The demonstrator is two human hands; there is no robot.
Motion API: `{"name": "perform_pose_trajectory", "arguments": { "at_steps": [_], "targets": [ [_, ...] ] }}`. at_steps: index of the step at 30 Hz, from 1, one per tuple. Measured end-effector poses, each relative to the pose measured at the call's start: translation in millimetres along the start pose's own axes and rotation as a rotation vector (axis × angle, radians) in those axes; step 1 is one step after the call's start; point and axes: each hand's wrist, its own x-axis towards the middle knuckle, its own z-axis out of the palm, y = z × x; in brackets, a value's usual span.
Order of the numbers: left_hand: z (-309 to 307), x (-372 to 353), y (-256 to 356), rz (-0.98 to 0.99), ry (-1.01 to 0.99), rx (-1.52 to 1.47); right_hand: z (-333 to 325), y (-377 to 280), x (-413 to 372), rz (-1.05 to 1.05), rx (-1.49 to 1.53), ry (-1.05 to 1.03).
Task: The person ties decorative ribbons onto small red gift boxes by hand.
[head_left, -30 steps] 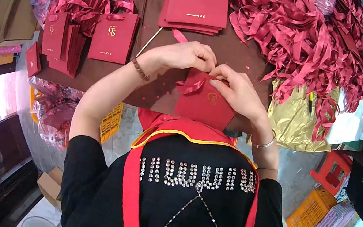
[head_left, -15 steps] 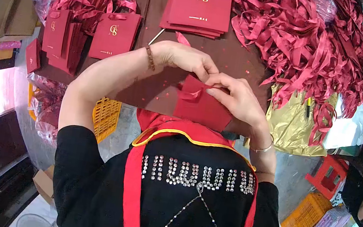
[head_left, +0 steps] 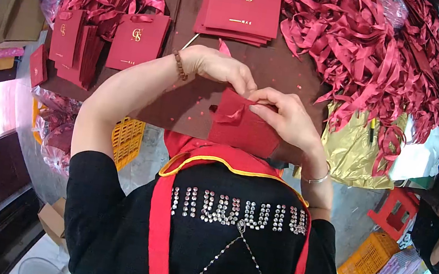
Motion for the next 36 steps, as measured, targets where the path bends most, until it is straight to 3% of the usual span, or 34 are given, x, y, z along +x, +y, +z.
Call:
{"name": "perform_pose_trajectory", "arguments": {
  "at_steps": [4, 8, 11, 13, 17, 22, 23, 25, 28, 30, 32, 36],
  "targets": [
    [2, -1, 0, 0.005, -0.031, -0.189, 1, 1, 1, -0.004, 0.014, -0.007],
    [-4, 2, -5, 0.008, -0.061, -0.039, 2, 5, 1, -0.015, 0.03, -0.001],
    [-4, 8, -18, 0.032, 0.016, -0.072, 0, 1, 1, -0.009, 0.032, -0.007],
    [0, 8, -15, 0.15, 0.143, -0.025, -2, 1, 2, 0.059, 0.031, -0.024],
    [-1, 9, -15, 0.165, 0.176, 0.002, -2, 14, 5, 0.032, 0.01, 0.012],
    [6, 7, -4, 0.167, 0.419, 0.156, -4, 25, 6, 0.031, 0.212, -0.1],
    [5, 5, -1, 0.035, 0.468, -0.033, -4, 21, 8, 0.03, 0.212, -0.103],
    [5, 8, 3, 0.05, 0.491, -0.042, -5, 8, 11, 0.018, 0.045, -0.161],
    [2, 5, 12, 0.098, 0.542, -0.047, -1, 20, 11, 0.001, 0.116, -0.093],
    [-6, 0, 12, 0.172, 0.702, -0.093, 0, 19, 9, 0.006, 0.121, -0.082],
    [-11, -2, 11, 0.124, 0.712, -0.114, -2, 15, 7, 0.011, 0.123, -0.066],
    [-11, -5, 7, 0.205, 0.803, 0.077, -3, 13, 7, 0.011, 0.046, -0.073]
  ]
}}
